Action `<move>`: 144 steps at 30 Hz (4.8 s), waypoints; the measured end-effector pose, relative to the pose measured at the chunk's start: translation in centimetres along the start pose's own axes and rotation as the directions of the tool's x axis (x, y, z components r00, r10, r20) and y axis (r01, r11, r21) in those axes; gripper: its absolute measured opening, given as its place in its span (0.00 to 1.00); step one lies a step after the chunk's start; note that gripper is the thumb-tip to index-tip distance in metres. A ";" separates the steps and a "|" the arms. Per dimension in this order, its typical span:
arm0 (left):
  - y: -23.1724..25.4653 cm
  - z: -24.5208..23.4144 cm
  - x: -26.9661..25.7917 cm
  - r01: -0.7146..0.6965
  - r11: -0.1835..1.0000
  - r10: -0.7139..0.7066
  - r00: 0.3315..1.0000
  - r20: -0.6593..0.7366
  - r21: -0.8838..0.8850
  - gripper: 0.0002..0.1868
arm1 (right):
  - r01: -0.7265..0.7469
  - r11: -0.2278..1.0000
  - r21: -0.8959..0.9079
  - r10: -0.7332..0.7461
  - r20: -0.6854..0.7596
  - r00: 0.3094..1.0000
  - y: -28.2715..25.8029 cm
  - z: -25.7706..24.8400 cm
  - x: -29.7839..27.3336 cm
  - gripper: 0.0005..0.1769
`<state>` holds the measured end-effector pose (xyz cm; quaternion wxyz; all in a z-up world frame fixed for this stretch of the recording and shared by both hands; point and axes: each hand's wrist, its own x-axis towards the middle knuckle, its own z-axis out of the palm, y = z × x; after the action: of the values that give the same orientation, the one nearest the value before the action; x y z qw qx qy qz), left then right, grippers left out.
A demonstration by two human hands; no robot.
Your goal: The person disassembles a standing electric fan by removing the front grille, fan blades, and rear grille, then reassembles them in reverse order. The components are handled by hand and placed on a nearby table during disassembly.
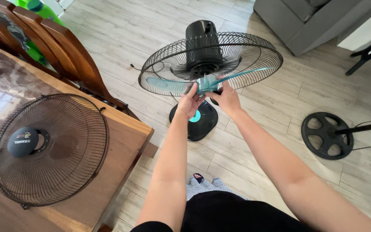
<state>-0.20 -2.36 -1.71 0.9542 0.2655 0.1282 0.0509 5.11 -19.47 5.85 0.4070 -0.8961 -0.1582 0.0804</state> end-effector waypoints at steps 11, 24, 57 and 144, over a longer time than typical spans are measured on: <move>-0.5 -0.2 -2.5 -0.028 0.999 0.028 0.999 -0.020 0.020 0.14 | 0.075 0.997 -0.012 -0.076 -0.056 0.996 0.9 0.9 -2.5 0.45; -0.8 -2.4 -6.2 0.044 0.996 -0.048 0.998 0.048 0.073 0.13 | 0.190 0.972 -0.139 -0.182 0.066 0.981 -0.3 -1.1 -5.4 0.44; 24.7 -25.7 -56.3 -0.627 0.655 0.598 0.089 -0.797 0.421 0.30 | 0.554 0.658 0.510 -0.707 0.672 0.220 -38.1 43.0 -27.8 0.25; 16.3 21.5 -8.2 -0.373 -0.784 0.451 0.207 0.868 0.496 0.25 | -0.427 0.185 0.885 0.169 0.399 0.901 1.6 7.1 10.4 0.13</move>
<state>-2.71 -0.38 26.30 0.0898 0.8384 -0.0626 0.5340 13.23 -11.85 -0.22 0.8223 -0.4584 0.0602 0.3318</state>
